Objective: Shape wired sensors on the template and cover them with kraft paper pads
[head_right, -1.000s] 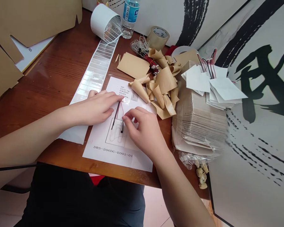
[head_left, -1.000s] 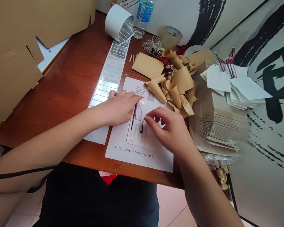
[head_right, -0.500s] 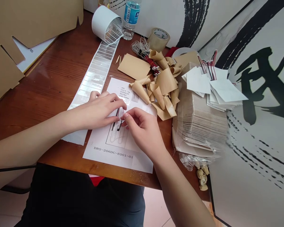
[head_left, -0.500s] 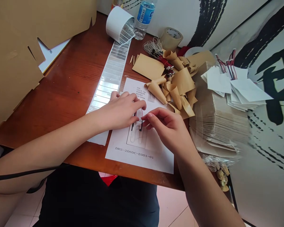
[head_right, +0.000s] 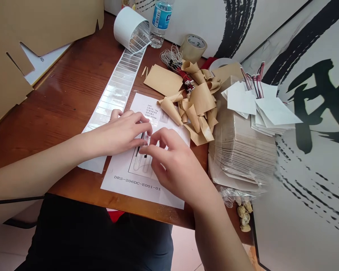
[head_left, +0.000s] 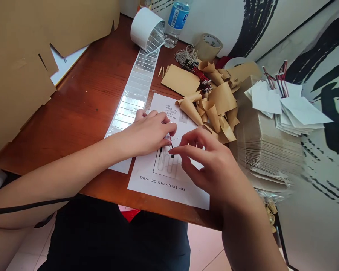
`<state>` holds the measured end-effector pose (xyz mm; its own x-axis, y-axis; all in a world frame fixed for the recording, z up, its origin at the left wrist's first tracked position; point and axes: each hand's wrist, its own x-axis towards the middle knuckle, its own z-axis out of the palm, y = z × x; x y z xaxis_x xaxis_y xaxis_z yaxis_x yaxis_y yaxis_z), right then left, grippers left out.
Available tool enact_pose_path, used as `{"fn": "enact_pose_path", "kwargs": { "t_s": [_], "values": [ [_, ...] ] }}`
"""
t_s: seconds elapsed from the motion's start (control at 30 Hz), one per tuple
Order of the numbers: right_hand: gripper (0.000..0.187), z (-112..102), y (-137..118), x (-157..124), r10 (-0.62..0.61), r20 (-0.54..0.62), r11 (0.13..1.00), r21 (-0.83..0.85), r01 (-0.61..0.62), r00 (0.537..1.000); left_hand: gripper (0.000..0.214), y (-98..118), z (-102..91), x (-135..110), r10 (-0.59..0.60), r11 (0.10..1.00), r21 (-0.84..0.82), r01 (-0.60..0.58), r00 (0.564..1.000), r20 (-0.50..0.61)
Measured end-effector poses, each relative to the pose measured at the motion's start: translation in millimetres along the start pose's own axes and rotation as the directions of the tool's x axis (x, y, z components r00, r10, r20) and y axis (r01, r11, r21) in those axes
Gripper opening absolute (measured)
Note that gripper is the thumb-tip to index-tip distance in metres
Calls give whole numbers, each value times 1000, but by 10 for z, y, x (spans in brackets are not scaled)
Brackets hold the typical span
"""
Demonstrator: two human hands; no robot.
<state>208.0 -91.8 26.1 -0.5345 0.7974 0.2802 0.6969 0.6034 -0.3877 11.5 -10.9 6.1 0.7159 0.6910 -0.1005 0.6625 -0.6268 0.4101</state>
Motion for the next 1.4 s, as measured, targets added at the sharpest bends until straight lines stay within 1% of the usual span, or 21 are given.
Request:
{"fn": "enact_pose_path", "kwargs": {
  "t_s": [0.07, 0.2, 0.3, 0.4, 0.53, 0.7, 0.87, 1.1, 1.2, 1.3, 1.4],
  "values": [
    [30, 3, -23, -13, -42, 53, 998, -40, 44, 998, 25, 4, -1, 4, -6, 1000, -2, 6, 1000, 9],
    [29, 79, -52, -5, -71, 139, 987, -135, 90, 988, 26, 9, -1, 3, -8, 1000, -12, 9, 1000, 12],
    [28, 115, -54, 2, -59, 190, 976, -194, 96, 980, 26, 11, -8, -3, -14, 1000, -11, 14, 1000, 17],
    [28, 119, -48, -1, -30, 197, 974, -215, 73, 980, 25, 13, -12, -4, -12, 1000, -2, 12, 1000, 23],
    [23, 120, -40, -9, -36, 156, 976, -208, 69, 987, 22, -3, 8, 6, -11, 1000, 4, 11, 1000, 27],
    [19, 133, -42, -22, -50, 111, 979, -193, 71, 993, 21, -40, 53, 14, 5, 1000, 14, -5, 1000, 4],
    [18, 134, -59, -45, -69, 52, 973, -216, 79, 996, 29, -72, 87, 27, 5, 999, 34, -4, 1000, -27],
    [19, 145, -95, -50, -85, -90, 963, -262, 58, 992, 43, -119, 115, 61, -25, 999, 30, 27, 997, -73],
    [20, 159, -109, -59, -61, -119, 962, -273, 27, 991, 49, -123, 112, 65, -30, 999, 23, 32, 997, -77],
    [15, 172, -105, -82, -27, -149, 960, -280, -16, 988, 48, -129, 109, 67, -32, 999, 12, 33, 996, -81],
    [13, 178, -96, -107, -17, -141, 959, -283, -24, 990, 48, -132, 103, 65, -35, 999, -1, 35, 996, -83]
  ]
}}
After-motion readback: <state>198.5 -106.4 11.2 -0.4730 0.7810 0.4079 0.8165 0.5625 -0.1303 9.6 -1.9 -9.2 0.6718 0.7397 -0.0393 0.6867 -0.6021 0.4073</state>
